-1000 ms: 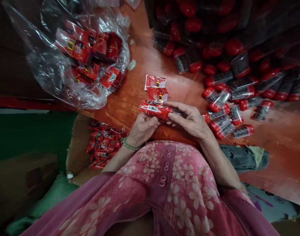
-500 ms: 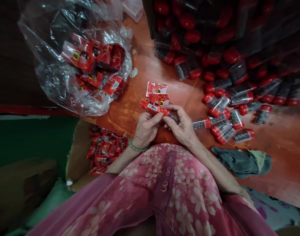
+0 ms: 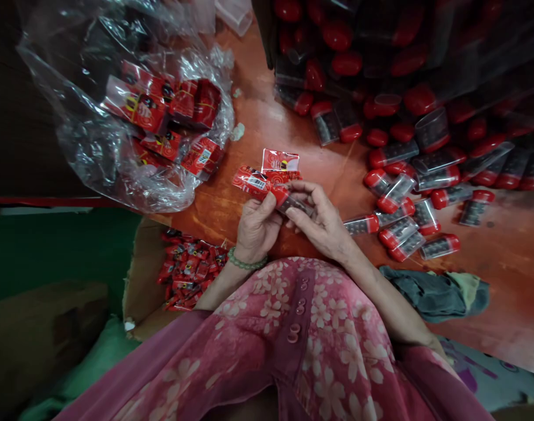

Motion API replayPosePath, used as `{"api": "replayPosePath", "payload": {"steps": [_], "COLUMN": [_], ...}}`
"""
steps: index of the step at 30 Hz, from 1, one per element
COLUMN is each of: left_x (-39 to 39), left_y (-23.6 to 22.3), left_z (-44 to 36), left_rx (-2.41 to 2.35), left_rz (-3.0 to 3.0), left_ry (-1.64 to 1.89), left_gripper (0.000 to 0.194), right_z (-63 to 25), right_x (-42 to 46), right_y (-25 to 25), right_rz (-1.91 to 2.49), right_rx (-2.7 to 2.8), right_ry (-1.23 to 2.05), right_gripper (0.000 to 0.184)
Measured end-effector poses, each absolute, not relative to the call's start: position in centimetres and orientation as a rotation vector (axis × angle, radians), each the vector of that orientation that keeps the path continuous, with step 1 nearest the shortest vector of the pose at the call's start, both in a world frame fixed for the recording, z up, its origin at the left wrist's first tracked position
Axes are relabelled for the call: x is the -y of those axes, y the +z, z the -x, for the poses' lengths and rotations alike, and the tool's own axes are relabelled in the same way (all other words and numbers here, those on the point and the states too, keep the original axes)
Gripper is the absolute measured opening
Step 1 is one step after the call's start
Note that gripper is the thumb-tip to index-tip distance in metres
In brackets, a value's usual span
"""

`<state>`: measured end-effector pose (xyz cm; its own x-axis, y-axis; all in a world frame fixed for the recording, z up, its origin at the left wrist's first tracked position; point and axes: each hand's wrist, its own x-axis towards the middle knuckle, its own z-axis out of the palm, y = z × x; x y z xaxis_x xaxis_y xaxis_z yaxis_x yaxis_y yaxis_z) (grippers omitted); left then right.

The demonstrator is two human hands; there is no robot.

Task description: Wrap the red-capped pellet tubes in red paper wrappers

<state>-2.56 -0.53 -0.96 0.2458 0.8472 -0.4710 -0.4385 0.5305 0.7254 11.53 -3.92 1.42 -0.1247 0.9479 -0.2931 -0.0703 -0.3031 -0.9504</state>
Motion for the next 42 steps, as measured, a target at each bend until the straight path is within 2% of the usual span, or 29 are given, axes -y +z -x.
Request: {"api": "replayPosePath", "payload": {"steps": [4,10,12,17,22,28,35,42], "left_x": [0.3,0.5,0.5,0.1,0.7,1.7,2.0,3.1], "left_y": [-0.9,-0.9,-0.7,-0.1,0.6,1.4,1.9,1.9], "left_z": [2.3,1.9,2.0,2.3,2.2,2.0,2.3,0.7], "left_rx": [-0.911,-0.949,-0.969,-0.928,-0.916,-0.901,-0.897,-0.966], "left_rz": [-0.515,-0.551,-0.575,-0.675,-0.693,-0.628,-0.754,-0.505], "left_ry": [0.918,0.973,0.981,0.997,0.985,0.981,1.008,1.057], "left_gripper": [0.043,0.040,0.041,0.049,0.042,0.041,0.050,0.053], "right_z": [-12.1,-11.9,-11.8,-11.7,-11.3,-10.7,-10.4,-9.3], "right_x": [4.7,5.1,5.0,5.1,5.7,6.0,6.1,5.7], "right_y": [1.0,0.8,1.0,1.0,0.9,1.4,1.1,0.6], "right_rz": [1.328,1.461,1.474,1.362,1.344,1.193,1.114,1.107], "right_rx": [1.014,1.406,1.453,1.181,1.241,0.947,0.843,0.764], "right_ry": [1.584,0.974,0.876,1.283,1.085,1.391,1.435,1.314], "right_gripper": [0.036,0.028,0.028,0.035,0.041,0.052,0.051,0.049]}}
